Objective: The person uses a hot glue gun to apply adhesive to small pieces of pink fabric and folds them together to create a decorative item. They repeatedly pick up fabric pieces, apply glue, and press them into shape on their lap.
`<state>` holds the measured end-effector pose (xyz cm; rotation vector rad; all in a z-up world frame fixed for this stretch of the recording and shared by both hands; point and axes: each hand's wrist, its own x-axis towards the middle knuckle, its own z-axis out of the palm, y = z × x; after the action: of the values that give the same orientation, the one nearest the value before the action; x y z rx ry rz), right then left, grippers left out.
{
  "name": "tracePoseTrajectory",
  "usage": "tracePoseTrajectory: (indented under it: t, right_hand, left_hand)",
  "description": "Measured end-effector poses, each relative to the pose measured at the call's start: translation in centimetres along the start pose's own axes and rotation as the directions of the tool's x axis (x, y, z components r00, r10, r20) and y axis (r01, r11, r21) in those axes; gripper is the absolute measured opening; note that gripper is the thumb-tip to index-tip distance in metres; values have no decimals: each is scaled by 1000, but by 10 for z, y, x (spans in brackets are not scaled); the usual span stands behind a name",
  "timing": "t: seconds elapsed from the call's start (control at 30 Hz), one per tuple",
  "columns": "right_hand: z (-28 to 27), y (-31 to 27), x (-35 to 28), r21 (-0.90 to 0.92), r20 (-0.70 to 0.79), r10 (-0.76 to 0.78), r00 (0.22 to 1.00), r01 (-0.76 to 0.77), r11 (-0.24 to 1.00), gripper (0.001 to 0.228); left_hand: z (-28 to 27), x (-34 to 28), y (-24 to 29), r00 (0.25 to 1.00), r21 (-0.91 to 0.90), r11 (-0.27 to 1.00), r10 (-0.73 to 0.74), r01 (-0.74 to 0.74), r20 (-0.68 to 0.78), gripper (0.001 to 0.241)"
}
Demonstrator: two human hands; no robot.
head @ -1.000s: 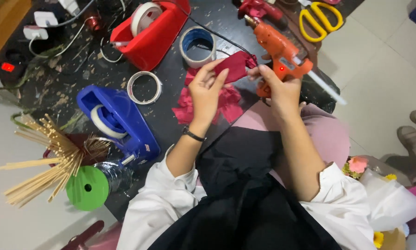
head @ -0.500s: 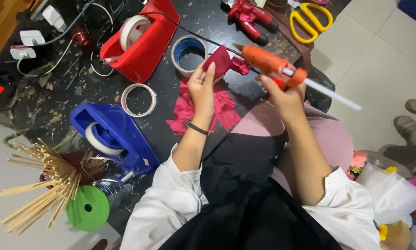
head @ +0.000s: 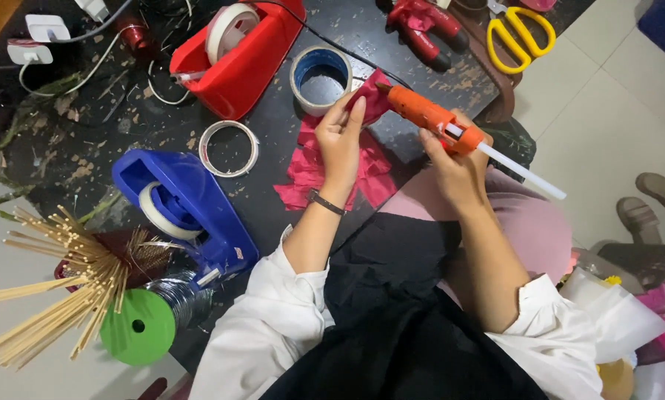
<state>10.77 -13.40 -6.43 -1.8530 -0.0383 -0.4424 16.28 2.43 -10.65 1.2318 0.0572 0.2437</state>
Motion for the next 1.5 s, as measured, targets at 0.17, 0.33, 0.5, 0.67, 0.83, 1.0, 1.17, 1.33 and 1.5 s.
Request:
tracePoseTrajectory:
  t: [0.17,0.33,0.5,0.67,0.83,1.0,1.17,1.33,1.5]
  right_hand:
    - [-3,-10,1,8,14,4,1000,-4,1000,13]
    - [-5,-4,0,-1,14,-8,1000,8,1000,15]
    - [-6,0,-1,11,21,1,1000,-1,1000,15]
    - [-3,-9,1,12,16,3,1000,-3,1000,15]
    - [-7,-2,-1,-30,17,-3,1000,4,1000,17]
    - [-14,4,-1,-163,37,-60,997,65,985,16]
    - [-9,1,0,-105,-55,-18,998,12,994,22]
    - [2,4,5,15,-200,79,977,-78,997,25]
    - [11,-4,15,83,-410,252,876,-239,967,40]
  left_hand:
    - [3,-2,7,1000,22,1000,16,-17,9,21]
    - [3,-4,11,999,41,999,30,-31,23,20]
    - [2,-3,7,999,47,998,38,-39,28,20]
    - [4,-5,14,999,39,999,36,-37,31,20]
    - [2,-3,11,998,24,999,43,-44,37,19]
    - [3,-2,9,1000,-35,999,31,-31,4,20]
    - [3,-4,8,999,-88,996,-34,34,-1,24]
    - [5,-12,-14,988,-8,996,-88,90,130,23]
    - [13,-20,-3,944,72,988,-151,136,293,18]
